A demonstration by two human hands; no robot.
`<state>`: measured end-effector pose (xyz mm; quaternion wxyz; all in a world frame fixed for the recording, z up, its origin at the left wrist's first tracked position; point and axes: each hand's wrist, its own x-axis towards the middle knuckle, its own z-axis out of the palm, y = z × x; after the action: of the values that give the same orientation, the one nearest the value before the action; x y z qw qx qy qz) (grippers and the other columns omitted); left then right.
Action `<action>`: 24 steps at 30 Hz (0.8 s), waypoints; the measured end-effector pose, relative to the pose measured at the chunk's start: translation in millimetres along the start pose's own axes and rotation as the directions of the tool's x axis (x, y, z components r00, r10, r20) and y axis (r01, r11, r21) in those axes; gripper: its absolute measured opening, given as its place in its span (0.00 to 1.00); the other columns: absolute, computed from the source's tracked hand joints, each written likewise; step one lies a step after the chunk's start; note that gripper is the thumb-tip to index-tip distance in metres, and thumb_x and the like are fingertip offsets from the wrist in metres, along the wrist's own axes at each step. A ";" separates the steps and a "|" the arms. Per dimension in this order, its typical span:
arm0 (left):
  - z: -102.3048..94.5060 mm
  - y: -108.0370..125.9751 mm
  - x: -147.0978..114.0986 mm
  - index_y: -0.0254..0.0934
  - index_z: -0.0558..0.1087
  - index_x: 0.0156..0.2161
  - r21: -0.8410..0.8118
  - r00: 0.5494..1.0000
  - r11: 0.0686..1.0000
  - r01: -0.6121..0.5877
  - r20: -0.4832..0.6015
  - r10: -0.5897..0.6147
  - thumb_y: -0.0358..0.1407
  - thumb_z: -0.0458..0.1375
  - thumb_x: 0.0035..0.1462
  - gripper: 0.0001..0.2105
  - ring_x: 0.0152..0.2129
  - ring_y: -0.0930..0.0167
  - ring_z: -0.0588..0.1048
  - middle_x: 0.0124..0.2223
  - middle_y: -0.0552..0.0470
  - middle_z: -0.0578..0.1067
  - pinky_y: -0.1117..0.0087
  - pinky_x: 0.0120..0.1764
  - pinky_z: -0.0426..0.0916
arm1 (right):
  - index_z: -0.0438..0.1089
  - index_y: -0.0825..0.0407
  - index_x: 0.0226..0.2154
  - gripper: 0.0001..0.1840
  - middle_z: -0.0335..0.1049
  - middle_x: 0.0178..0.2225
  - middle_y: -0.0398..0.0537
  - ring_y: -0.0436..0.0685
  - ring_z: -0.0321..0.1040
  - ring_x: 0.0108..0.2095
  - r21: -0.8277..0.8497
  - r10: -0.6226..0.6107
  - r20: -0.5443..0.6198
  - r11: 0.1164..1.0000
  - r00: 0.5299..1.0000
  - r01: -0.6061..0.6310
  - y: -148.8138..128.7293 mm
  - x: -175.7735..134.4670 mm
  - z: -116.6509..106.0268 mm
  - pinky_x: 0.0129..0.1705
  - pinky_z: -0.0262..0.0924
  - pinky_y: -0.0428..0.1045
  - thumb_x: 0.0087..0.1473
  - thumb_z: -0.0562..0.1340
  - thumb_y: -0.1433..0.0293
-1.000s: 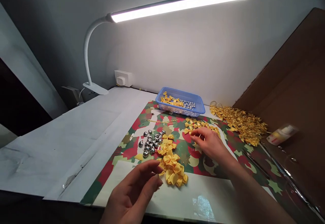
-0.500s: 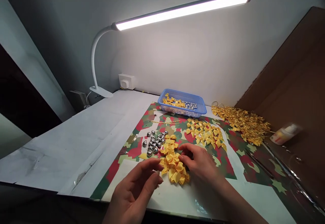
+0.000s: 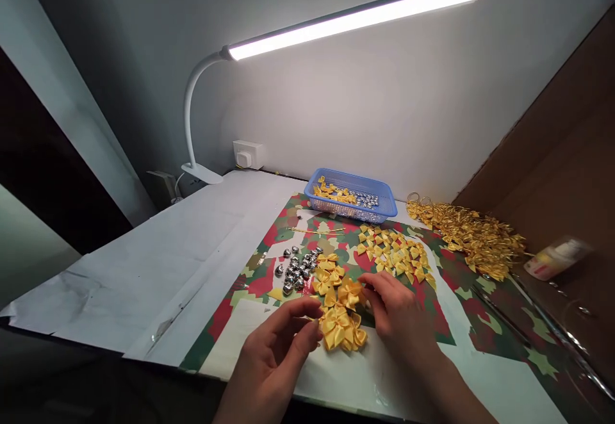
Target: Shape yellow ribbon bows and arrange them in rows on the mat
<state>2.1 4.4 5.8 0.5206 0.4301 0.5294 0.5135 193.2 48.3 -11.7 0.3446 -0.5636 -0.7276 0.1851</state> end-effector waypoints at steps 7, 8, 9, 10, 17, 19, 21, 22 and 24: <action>1.1 -1.2 1.8 0.41 0.79 0.38 0.003 1.000 1.000 0.008 0.025 -0.008 0.40 0.65 0.53 0.08 0.31 0.68 0.78 0.33 0.55 0.81 0.75 0.32 0.72 | 0.69 0.51 0.34 0.11 0.71 0.34 0.51 0.59 0.69 0.35 -0.004 0.018 -0.001 1.000 1.000 -0.018 9.5 -1.2 -3.2 0.37 0.60 0.52 0.63 0.52 0.72; 0.8 -2.3 2.3 0.41 0.79 0.39 0.006 1.000 1.000 0.011 0.029 -0.011 0.41 0.65 0.53 0.09 0.31 0.68 0.77 0.33 0.55 0.81 0.75 0.32 0.72 | 0.69 0.51 0.33 0.11 0.71 0.34 0.51 0.59 0.69 0.35 -0.003 0.018 0.002 1.000 1.000 -0.018 9.9 -1.2 -3.9 0.37 0.60 0.51 0.63 0.52 0.72; 0.3 -3.5 2.8 0.41 0.79 0.39 0.013 0.999 1.000 0.019 0.035 -0.019 0.41 0.65 0.53 0.09 0.31 0.68 0.77 0.33 0.55 0.81 0.75 0.32 0.72 | 0.69 0.51 0.33 0.11 0.71 0.34 0.50 0.58 0.69 0.35 0.000 0.016 0.007 1.000 1.000 -0.016 10.0 -1.3 -4.6 0.36 0.60 0.51 0.63 0.52 0.71; -0.2 -4.7 3.1 0.41 0.78 0.40 0.022 0.999 0.999 0.028 0.042 -0.029 0.41 0.65 0.53 0.10 0.32 0.67 0.77 0.33 0.55 0.80 0.75 0.33 0.72 | 0.69 0.51 0.34 0.11 0.71 0.34 0.49 0.58 0.69 0.34 0.003 0.012 0.016 1.000 1.000 -0.012 9.7 -1.6 -5.2 0.36 0.61 0.50 0.63 0.52 0.71; -2.9 -8.2 1.9 0.41 0.77 0.41 0.069 0.996 0.996 0.050 0.071 -0.055 0.44 0.63 0.54 0.12 0.33 0.67 0.77 0.36 0.55 0.81 0.74 0.35 0.71 | 0.73 0.48 0.36 0.13 0.71 0.37 0.48 0.60 0.70 0.36 -0.045 0.006 0.112 0.999 0.994 -0.001 11.0 -4.9 -1.4 0.35 0.61 0.51 0.55 0.56 0.79; -2.8 -7.3 1.3 0.41 0.77 0.40 0.063 0.997 0.997 0.043 0.061 -0.047 0.44 0.64 0.54 0.12 0.32 0.67 0.77 0.36 0.55 0.81 0.74 0.33 0.71 | 0.72 0.49 0.32 0.11 0.70 0.35 0.47 0.59 0.70 0.35 -0.053 0.014 0.113 0.999 0.993 -0.008 13.5 -5.4 0.0 0.34 0.60 0.50 0.54 0.57 0.79; -2.7 -6.5 0.8 0.41 0.77 0.40 0.052 0.997 0.998 0.040 0.064 -0.043 0.43 0.64 0.53 0.11 0.32 0.67 0.77 0.35 0.55 0.81 0.74 0.33 0.71 | 0.70 0.50 0.30 0.10 0.69 0.33 0.46 0.58 0.69 0.33 -0.050 0.013 0.091 0.999 0.996 -0.009 14.6 -5.9 -0.6 0.33 0.60 0.50 0.55 0.57 0.79; -2.5 -6.2 0.5 0.41 0.78 0.40 0.045 0.997 0.998 0.035 0.064 -0.038 0.43 0.64 0.53 0.11 0.32 0.68 0.77 0.34 0.55 0.81 0.74 0.33 0.71 | 0.70 0.50 0.30 0.10 0.69 0.33 0.46 0.57 0.69 0.32 -0.045 0.013 0.071 0.999 0.997 -0.010 14.3 -6.3 -1.7 0.33 0.59 0.49 0.56 0.57 0.78; -1.4 -5.7 -0.6 0.41 0.78 0.39 0.018 0.997 0.999 0.027 0.070 -0.028 0.42 0.65 0.53 0.10 0.31 0.68 0.77 0.32 0.56 0.80 0.74 0.35 0.71 | 0.69 0.50 0.30 0.09 0.68 0.33 0.45 0.55 0.68 0.31 -0.031 0.009 0.030 0.999 1.000 -0.008 11.9 -8.1 -4.2 0.32 0.59 0.49 0.57 0.57 0.78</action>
<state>1.3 3.1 0.1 0.5421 0.4450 0.5212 0.4863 205.5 43.7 -19.0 0.3240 -0.5691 -0.7330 0.1838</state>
